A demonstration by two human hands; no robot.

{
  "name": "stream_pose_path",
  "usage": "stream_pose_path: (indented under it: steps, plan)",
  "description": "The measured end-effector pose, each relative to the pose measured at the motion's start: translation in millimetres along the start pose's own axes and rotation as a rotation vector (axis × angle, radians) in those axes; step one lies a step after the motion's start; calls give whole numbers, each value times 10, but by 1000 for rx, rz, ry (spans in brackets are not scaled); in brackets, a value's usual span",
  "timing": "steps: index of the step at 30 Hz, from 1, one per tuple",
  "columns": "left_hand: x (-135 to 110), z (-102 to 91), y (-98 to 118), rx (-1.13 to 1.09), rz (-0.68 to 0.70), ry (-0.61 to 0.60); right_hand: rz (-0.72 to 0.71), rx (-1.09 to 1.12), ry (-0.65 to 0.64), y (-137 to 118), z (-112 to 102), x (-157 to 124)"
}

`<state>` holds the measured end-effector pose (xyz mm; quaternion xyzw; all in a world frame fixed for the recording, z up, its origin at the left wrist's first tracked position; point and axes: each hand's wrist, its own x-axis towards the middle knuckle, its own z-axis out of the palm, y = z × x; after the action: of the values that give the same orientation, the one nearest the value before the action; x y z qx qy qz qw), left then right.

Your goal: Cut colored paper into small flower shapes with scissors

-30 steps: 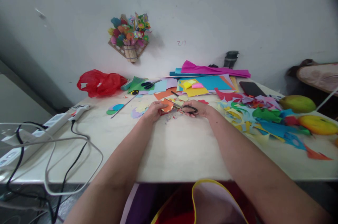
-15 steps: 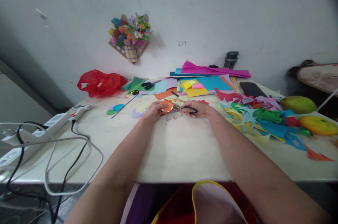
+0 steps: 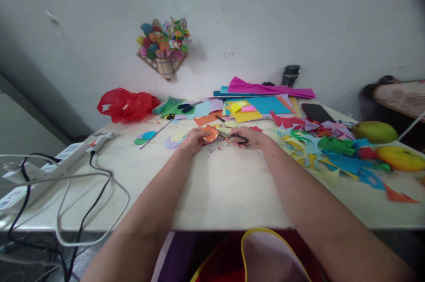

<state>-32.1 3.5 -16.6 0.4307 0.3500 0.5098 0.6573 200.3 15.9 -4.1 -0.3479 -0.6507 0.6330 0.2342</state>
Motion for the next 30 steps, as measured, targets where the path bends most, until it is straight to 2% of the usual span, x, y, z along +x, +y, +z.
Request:
stream_pose_path:
  steps: [7, 19, 30]
  plan:
    - [11, -16, -8, 7, 5, -18, 5, -64, 27, -30, 22, -13]
    - [-18, 12, 16, -1, 3, 10, 11, 15, 10, -21, 18, -2]
    - [-33, 31, 23, 6, -4, 24, 34, -49, 61, -26, 58, 13]
